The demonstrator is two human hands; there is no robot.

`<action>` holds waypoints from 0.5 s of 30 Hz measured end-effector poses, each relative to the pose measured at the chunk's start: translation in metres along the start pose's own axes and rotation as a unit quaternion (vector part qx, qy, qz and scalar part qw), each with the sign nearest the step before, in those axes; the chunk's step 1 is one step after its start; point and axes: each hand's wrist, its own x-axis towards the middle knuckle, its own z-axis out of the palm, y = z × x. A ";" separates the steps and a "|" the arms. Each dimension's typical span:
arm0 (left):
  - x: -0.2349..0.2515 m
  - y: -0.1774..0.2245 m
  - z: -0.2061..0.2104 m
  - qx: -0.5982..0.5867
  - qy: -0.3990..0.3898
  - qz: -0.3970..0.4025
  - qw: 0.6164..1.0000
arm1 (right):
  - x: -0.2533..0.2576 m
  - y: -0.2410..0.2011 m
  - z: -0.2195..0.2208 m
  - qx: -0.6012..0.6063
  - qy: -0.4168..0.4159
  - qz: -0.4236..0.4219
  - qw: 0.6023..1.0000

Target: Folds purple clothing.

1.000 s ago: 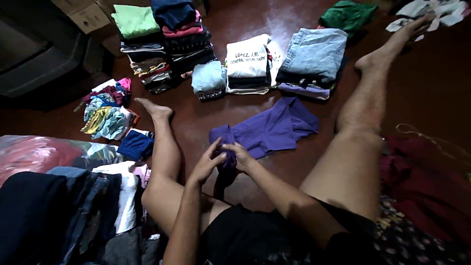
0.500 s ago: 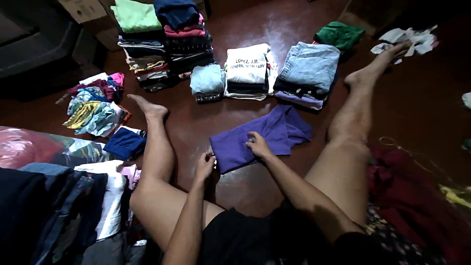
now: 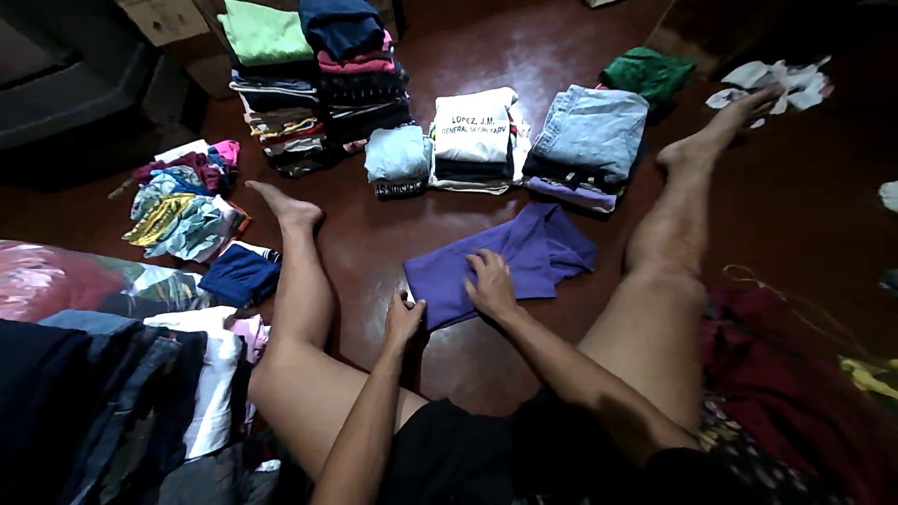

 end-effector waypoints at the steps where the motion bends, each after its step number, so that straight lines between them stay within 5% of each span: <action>1: -0.002 0.003 0.003 0.001 0.001 -0.001 1.000 | -0.003 -0.002 0.006 -0.010 -0.009 -0.017 1.000; 4: 0.000 0.008 0.011 -0.029 -0.011 -0.015 0.999 | -0.011 0.002 0.032 -0.045 -0.129 -0.018 0.990; 7: 0.000 0.010 0.008 -0.186 -0.004 -0.015 0.982 | -0.017 -0.001 0.046 -0.047 -0.150 -0.041 0.987; 11: -0.039 0.049 -0.009 -0.315 -0.028 0.089 0.944 | -0.020 -0.014 0.034 0.186 -0.176 -0.070 0.964; 13: -0.053 0.063 -0.010 -0.278 -0.040 0.138 0.950 | -0.032 -0.029 0.013 0.357 -0.241 -0.028 0.902; 15: -0.057 0.066 -0.008 -0.238 -0.064 0.153 0.957 | -0.045 -0.039 0.011 0.538 -0.267 0.117 0.791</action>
